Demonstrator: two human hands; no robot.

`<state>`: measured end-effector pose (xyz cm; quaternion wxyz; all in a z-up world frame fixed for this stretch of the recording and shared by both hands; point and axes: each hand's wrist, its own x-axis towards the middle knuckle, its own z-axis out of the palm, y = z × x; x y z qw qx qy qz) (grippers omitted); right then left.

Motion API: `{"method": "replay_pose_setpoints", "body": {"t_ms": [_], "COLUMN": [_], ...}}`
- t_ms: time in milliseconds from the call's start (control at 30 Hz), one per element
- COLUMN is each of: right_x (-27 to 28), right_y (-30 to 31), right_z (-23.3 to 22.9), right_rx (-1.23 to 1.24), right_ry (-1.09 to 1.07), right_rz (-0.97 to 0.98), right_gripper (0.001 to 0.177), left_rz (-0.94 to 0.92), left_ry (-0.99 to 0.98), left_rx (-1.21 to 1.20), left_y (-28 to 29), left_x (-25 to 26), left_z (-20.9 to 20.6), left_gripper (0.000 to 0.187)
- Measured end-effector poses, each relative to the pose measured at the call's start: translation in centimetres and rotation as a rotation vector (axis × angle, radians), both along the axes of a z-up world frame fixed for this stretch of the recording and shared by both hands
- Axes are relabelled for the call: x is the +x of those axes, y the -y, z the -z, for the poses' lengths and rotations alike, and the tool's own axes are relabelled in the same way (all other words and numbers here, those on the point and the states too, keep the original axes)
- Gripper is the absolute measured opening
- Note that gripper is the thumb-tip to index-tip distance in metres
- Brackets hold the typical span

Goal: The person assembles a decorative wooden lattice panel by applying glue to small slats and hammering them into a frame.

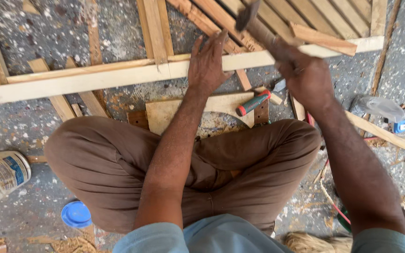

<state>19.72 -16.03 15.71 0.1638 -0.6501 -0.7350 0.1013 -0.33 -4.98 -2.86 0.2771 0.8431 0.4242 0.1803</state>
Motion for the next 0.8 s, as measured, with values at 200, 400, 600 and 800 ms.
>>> {"method": "replay_pose_setpoints", "body": {"t_ms": [200, 400, 600, 800], "right_x": [-2.5, -1.6, -2.4, -3.6], "right_y": [-0.5, -0.1, -0.5, 1.3], "right_z": [-0.5, -1.6, -1.3, -0.1], "right_rx": [-0.224, 0.083, -0.273, -0.036], "right_ry": [0.307, -0.17, 0.225, -0.111], "right_rz": [0.073, 0.018, 0.181, 0.254], "right_gripper": [0.04, 0.032, 0.05, 0.035], "left_rz": [-0.009, -0.013, -0.019, 0.006], "left_ry": [-0.057, 0.026, 0.029, -0.011], "left_rx": [-0.041, 0.001, 0.028, -0.022], "left_y": [0.5, 0.2, 0.5, 1.5], "left_x": [-0.1, 0.3, 0.1, 0.0], "left_z": [-0.3, 0.3, -0.6, 0.4], "left_gripper": [0.13, 0.13, 0.128, 0.13]}}
